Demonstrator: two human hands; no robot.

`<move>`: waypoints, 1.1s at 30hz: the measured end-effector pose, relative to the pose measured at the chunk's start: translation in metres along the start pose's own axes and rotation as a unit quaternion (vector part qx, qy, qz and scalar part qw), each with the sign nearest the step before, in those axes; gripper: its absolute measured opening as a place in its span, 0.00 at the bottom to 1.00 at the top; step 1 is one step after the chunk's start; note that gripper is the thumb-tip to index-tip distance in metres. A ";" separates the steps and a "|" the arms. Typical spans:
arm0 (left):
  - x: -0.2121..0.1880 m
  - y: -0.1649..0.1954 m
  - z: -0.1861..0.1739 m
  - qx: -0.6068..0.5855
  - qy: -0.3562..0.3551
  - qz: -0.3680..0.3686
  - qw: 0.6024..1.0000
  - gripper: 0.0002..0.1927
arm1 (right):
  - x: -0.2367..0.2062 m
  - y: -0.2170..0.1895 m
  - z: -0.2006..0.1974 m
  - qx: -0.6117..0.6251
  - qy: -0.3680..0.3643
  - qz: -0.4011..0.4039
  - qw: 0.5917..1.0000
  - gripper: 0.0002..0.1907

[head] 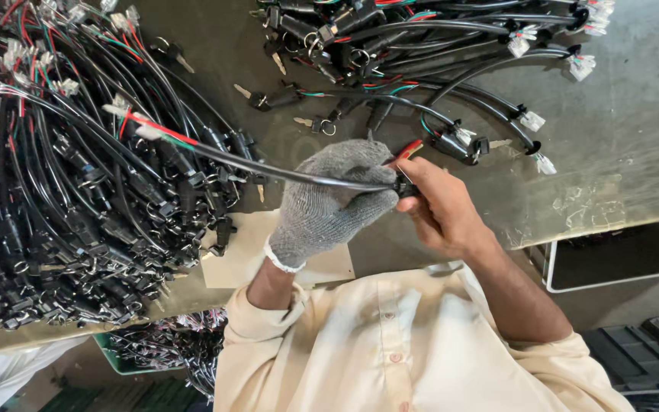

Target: The person holds a black cable assembly on the workbench and uses red-handled pliers to strip insulation from the ends of its wires, working on one cable at a time and setting each finished cable aside with the many completed assemblies on the table.

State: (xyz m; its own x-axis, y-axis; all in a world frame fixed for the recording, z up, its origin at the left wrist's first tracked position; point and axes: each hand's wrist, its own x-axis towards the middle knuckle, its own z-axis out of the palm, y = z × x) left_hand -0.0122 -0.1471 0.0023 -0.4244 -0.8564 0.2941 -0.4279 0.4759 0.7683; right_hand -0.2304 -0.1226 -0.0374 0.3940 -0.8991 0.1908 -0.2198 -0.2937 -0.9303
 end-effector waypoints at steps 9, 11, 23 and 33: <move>-0.009 0.010 0.027 -0.044 0.153 -0.074 0.985 0.20 | 0.008 -0.004 -0.004 -0.104 0.031 -0.052 0.993 0.21; -0.008 0.008 0.023 -0.062 0.151 -0.082 0.983 0.21 | 0.009 -0.005 -0.004 -0.109 0.020 -0.047 0.993 0.22; -0.010 0.029 0.030 0.032 0.090 -0.082 0.992 0.13 | -0.010 0.021 0.013 0.271 0.001 0.134 0.953 0.09; -0.016 0.016 0.025 -0.060 -0.011 0.015 0.998 0.23 | -0.019 0.025 0.015 0.239 -0.032 0.089 0.966 0.16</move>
State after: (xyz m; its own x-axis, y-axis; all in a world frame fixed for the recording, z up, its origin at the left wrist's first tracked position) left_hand -0.0321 -0.1205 -0.0044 -0.4535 -0.8367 0.3069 -0.3166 0.4732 0.8221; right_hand -0.2299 -0.1085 -0.0693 0.4461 -0.8949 0.0089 0.1414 0.0606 -0.9881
